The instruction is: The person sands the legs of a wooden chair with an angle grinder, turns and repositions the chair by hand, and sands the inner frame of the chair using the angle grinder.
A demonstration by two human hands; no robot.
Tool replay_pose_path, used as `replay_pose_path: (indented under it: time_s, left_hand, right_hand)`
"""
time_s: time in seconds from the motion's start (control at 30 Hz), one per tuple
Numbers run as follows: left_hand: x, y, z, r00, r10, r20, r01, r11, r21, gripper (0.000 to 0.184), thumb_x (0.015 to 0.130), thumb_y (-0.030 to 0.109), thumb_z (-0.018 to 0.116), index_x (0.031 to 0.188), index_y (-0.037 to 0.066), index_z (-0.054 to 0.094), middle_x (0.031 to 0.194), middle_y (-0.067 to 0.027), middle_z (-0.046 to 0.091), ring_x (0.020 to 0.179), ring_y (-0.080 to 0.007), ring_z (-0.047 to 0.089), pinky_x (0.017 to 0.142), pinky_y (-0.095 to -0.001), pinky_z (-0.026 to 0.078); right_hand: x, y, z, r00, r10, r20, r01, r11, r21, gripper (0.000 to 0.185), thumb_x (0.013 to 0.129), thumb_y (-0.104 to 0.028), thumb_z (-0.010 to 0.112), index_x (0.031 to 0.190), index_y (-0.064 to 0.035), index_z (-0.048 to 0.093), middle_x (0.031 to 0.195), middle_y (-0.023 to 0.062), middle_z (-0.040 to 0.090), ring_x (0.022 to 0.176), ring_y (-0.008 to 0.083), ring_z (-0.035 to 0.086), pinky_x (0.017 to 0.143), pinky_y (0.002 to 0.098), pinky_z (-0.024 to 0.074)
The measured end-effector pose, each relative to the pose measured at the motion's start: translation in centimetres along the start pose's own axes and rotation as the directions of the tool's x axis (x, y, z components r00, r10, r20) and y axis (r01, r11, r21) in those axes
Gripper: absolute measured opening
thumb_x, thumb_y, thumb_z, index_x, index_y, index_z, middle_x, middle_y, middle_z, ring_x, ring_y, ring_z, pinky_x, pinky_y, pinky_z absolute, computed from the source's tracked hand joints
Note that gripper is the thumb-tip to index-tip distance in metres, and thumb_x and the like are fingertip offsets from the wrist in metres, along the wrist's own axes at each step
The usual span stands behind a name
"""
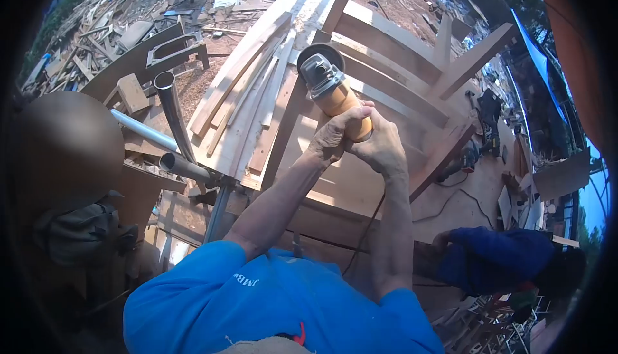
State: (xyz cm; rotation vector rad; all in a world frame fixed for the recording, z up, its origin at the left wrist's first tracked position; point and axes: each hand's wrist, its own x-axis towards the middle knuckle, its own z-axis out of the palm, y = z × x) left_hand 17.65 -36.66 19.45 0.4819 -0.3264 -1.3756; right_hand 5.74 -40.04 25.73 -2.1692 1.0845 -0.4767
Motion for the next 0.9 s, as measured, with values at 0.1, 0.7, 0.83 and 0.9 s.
replay_pose_path:
  time_s: [0.1, 0.7, 0.83, 0.9]
  left_hand:
    - [1.7, 0.6, 1.1, 0.997, -0.070, 0.023, 0.069, 0.995, 0.076, 0.048, 0.076, 0.021, 0.090, 0.113, 0.000, 0.069, 0.105, -0.0084, 0.071, 0.092, -0.0171, 0.072, 0.079, -0.0324, 0.062]
    - [-11.5, -8.7, -12.2, 0.994, -0.059, -0.090, 0.054, 0.997, -0.061, 0.048, 0.077, 0.014, 0.083, 0.119, 0.007, 0.060, 0.125, -0.0135, 0.064, 0.114, -0.0226, 0.064, 0.101, -0.0398, 0.055]
    - [-15.4, -13.3, -17.2, 0.992, -0.033, -0.119, 0.013, 0.987, -0.162, 0.044, 0.078, 0.013, 0.081, 0.116, 0.009, 0.059, 0.123, -0.0126, 0.064, 0.117, -0.0255, 0.064, 0.105, -0.0430, 0.053]
    - [-17.4, -15.2, -19.4, 0.988, -0.077, -0.135, 0.055, 0.985, -0.163, 0.047, 0.079, 0.016, 0.081, 0.120, 0.009, 0.058, 0.129, -0.0123, 0.063, 0.123, -0.0268, 0.062, 0.109, -0.0429, 0.051]
  right_hand:
    - [0.3, -0.4, -1.2, 0.997, 0.043, -0.059, -0.043, 0.999, -0.001, 0.072, 0.067, -0.027, 0.088, 0.129, -0.0039, 0.062, 0.103, 0.0199, 0.075, 0.098, 0.0344, 0.075, 0.086, 0.0428, 0.0575]
    - [-10.5, 6.7, 11.2, 0.986, 0.074, 0.146, -0.045, 0.980, -0.194, 0.071, 0.066, -0.023, 0.085, 0.131, -0.0137, 0.058, 0.108, 0.0154, 0.073, 0.105, 0.0378, 0.070, 0.086, 0.0471, 0.0565]
    - [-14.0, 9.2, 15.4, 0.966, 0.105, 0.238, -0.042, 0.965, -0.258, 0.069, 0.064, -0.022, 0.087, 0.127, -0.0124, 0.059, 0.113, 0.0126, 0.072, 0.107, 0.0353, 0.069, 0.088, 0.0456, 0.0566]
    - [-15.1, 9.2, 15.9, 0.924, 0.174, 0.341, -0.079, 0.958, -0.275, 0.070, 0.068, -0.024, 0.086, 0.130, -0.0118, 0.057, 0.134, 0.0129, 0.064, 0.118, 0.0315, 0.066, 0.093, 0.0458, 0.0557]
